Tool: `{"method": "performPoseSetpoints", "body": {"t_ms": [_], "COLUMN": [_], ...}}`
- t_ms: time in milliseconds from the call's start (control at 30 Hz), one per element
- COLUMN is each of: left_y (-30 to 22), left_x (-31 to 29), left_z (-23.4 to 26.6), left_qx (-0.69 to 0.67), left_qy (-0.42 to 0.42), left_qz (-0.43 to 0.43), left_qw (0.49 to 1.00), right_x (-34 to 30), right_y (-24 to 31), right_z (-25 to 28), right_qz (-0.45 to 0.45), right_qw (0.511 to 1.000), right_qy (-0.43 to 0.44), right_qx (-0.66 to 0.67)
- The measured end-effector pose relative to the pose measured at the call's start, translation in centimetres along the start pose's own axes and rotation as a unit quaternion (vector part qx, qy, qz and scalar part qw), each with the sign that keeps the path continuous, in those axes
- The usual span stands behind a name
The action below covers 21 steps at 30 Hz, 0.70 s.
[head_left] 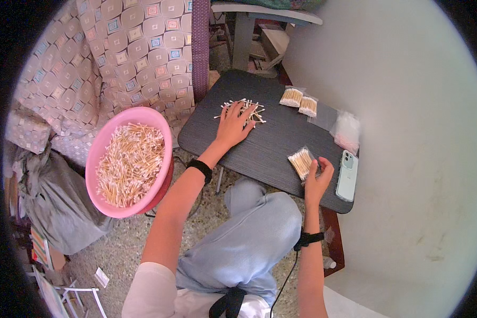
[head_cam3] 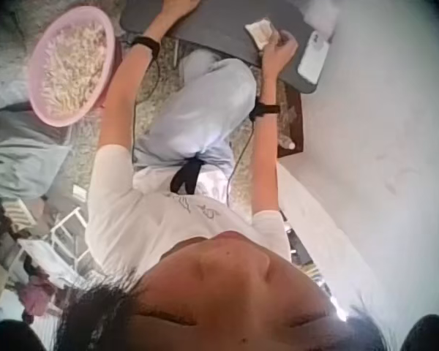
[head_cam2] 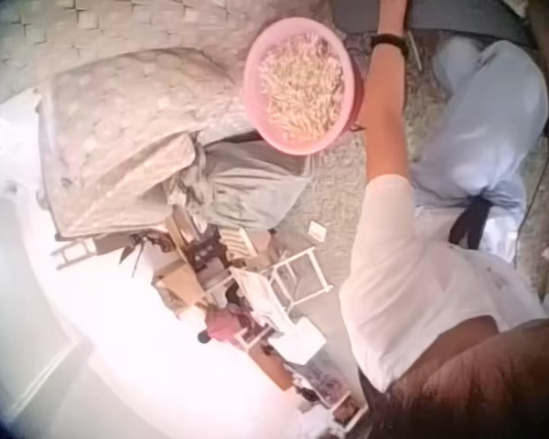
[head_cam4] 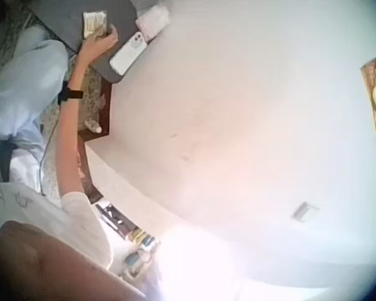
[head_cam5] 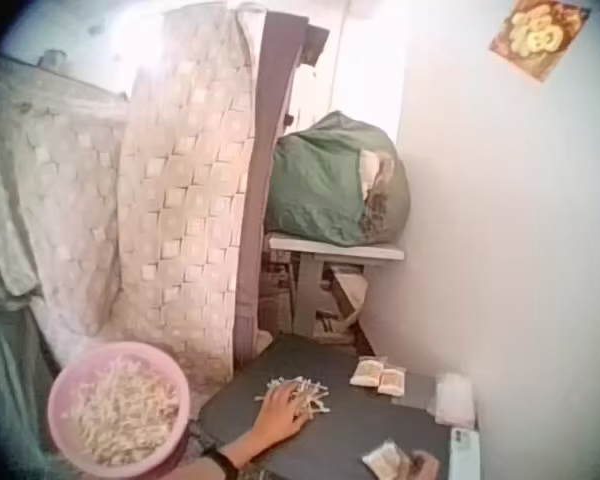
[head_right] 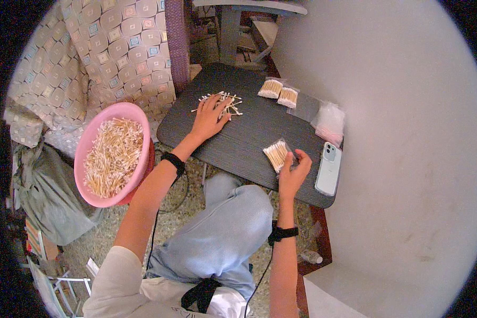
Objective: Sorting cotton swabs from a bowl, aligning them, and placing them into plastic zip bags.
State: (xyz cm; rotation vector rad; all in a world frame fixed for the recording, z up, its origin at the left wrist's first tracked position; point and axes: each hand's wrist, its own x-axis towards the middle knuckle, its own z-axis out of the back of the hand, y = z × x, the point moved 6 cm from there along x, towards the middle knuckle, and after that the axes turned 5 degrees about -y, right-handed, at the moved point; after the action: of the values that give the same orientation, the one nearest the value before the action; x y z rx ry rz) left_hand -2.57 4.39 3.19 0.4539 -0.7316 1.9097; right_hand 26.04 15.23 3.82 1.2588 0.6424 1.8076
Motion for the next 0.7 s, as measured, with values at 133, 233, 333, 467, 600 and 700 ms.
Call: {"method": "performPoseSetpoints", "body": {"t_ms": [133, 233, 333, 467, 600, 700], "left_y": [-0.6, -0.5, -0.1, -0.6, -0.6, -0.9], "left_x": [0.0, 0.1, 0.1, -0.6, -0.5, -0.5], "left_z": [-0.4, -0.2, 0.1, -0.1, 0.1, 0.1], "left_qx": [0.025, 0.027, 0.011, 0.020, 0.011, 0.011], "left_qy": [0.025, 0.019, 0.014, 0.011, 0.023, 0.018], "left_qz": [-0.006, -0.006, -0.006, -0.013, -0.003, -0.005], "left_qw": [0.999, 0.999, 1.000, 1.000, 1.000, 1.000], "right_x": [-0.1, 0.0, 0.0, -0.2, -0.1, -0.3], "right_y": [-0.2, 0.0, 0.2, 0.0, -0.1, -0.5], "right_z": [-0.1, -0.2, -0.2, 0.0, -0.4, -0.2], "right_qz": [-0.002, -0.007, -0.010, -0.020, -0.019, -0.039], "right_qw": [1.000, 1.000, 0.999, 0.998, 0.998, 0.998], "right_qy": [0.008, 0.018, 0.022, 0.032, 0.048, 0.043], "right_qx": [0.005, 0.016, 0.028, 0.054, 0.025, 0.040]}}
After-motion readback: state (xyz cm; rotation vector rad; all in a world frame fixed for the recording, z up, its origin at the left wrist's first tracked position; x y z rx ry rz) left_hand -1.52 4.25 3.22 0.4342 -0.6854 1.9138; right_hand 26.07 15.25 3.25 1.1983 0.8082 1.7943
